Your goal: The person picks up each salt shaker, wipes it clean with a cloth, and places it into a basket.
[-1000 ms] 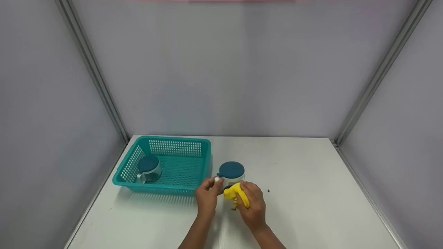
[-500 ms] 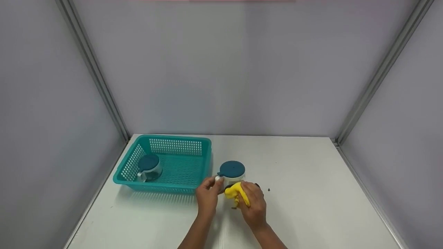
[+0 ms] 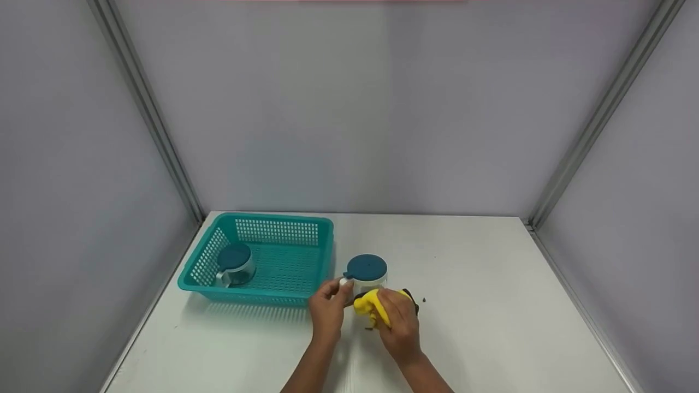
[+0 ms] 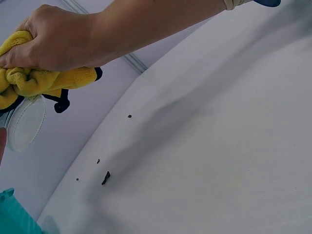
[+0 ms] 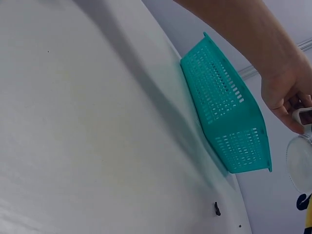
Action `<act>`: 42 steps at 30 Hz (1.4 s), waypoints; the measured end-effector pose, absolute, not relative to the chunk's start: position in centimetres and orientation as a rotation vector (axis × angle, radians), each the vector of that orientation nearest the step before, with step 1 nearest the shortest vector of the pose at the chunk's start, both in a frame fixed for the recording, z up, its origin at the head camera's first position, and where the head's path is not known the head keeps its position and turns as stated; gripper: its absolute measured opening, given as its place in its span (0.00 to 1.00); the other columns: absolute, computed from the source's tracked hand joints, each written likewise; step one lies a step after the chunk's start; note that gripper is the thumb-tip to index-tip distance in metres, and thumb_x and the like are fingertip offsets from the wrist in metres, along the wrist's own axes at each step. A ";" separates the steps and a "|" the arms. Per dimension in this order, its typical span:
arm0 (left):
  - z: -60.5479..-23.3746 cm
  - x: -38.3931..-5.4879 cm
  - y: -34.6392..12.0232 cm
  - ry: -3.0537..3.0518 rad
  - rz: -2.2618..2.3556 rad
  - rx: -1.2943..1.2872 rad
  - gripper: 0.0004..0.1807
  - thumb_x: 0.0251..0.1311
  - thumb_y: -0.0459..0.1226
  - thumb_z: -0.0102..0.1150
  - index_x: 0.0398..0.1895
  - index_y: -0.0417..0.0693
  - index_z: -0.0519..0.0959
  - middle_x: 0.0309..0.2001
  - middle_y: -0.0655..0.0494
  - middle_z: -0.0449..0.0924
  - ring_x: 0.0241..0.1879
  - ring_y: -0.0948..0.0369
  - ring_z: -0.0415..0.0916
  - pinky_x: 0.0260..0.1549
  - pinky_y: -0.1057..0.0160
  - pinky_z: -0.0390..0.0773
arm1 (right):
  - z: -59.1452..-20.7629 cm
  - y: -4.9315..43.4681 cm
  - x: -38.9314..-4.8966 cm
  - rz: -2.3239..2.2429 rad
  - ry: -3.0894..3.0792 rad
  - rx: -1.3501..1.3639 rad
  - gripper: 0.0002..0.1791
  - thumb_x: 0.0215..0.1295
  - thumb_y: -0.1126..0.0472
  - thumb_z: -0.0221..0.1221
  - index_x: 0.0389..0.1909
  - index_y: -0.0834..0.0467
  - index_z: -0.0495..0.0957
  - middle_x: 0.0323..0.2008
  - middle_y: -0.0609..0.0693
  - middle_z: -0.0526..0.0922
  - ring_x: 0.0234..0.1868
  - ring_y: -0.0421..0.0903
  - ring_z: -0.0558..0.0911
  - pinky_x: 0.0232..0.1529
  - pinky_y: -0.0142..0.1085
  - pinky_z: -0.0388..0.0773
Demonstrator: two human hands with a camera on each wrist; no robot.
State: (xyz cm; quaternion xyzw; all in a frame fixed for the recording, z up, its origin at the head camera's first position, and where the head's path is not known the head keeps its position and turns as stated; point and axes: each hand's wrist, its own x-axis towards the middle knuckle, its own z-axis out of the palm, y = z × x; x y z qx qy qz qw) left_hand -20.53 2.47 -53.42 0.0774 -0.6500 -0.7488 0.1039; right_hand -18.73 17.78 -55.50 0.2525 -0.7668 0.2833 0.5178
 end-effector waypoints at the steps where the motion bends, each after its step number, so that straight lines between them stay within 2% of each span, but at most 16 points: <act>1: -53.4 -20.5 2.5 -1.917 -2.204 0.223 0.19 0.51 0.54 0.65 0.40 0.53 0.83 0.38 0.52 0.77 0.40 0.55 0.77 0.35 0.62 0.82 | -55.5 17.7 -18.7 0.679 -1.840 0.606 0.15 0.66 0.57 0.56 0.48 0.61 0.80 0.44 0.55 0.81 0.45 0.49 0.79 0.60 0.30 0.68; 12: -53.3 -20.5 2.6 -1.942 -2.181 0.269 0.20 0.49 0.57 0.65 0.39 0.57 0.83 0.37 0.54 0.78 0.40 0.56 0.76 0.38 0.62 0.81 | -55.6 17.3 -18.6 0.655 -1.840 0.646 0.15 0.65 0.57 0.58 0.48 0.60 0.80 0.43 0.53 0.81 0.44 0.48 0.79 0.60 0.30 0.69; 30: -53.1 -20.4 2.7 -1.915 -2.099 0.192 0.17 0.51 0.55 0.65 0.37 0.56 0.84 0.34 0.55 0.78 0.37 0.56 0.74 0.34 0.64 0.81 | -55.5 16.5 -18.3 0.666 -1.870 0.653 0.15 0.64 0.55 0.59 0.48 0.58 0.81 0.44 0.50 0.82 0.43 0.46 0.79 0.58 0.29 0.70; 37: -53.3 -20.5 1.9 -1.929 -2.142 0.196 0.17 0.51 0.56 0.64 0.37 0.57 0.83 0.36 0.55 0.78 0.38 0.56 0.76 0.36 0.63 0.81 | -55.0 16.7 -18.4 0.645 -1.845 0.657 0.15 0.63 0.55 0.59 0.46 0.59 0.81 0.42 0.51 0.82 0.41 0.47 0.79 0.55 0.31 0.73; 42: -53.5 -21.1 1.0 -1.949 -2.194 0.168 0.21 0.51 0.57 0.63 0.39 0.54 0.82 0.38 0.53 0.79 0.40 0.55 0.76 0.37 0.61 0.82 | -54.7 16.9 -18.6 0.631 -1.840 0.689 0.16 0.63 0.54 0.60 0.47 0.59 0.81 0.43 0.51 0.82 0.42 0.47 0.79 0.54 0.32 0.73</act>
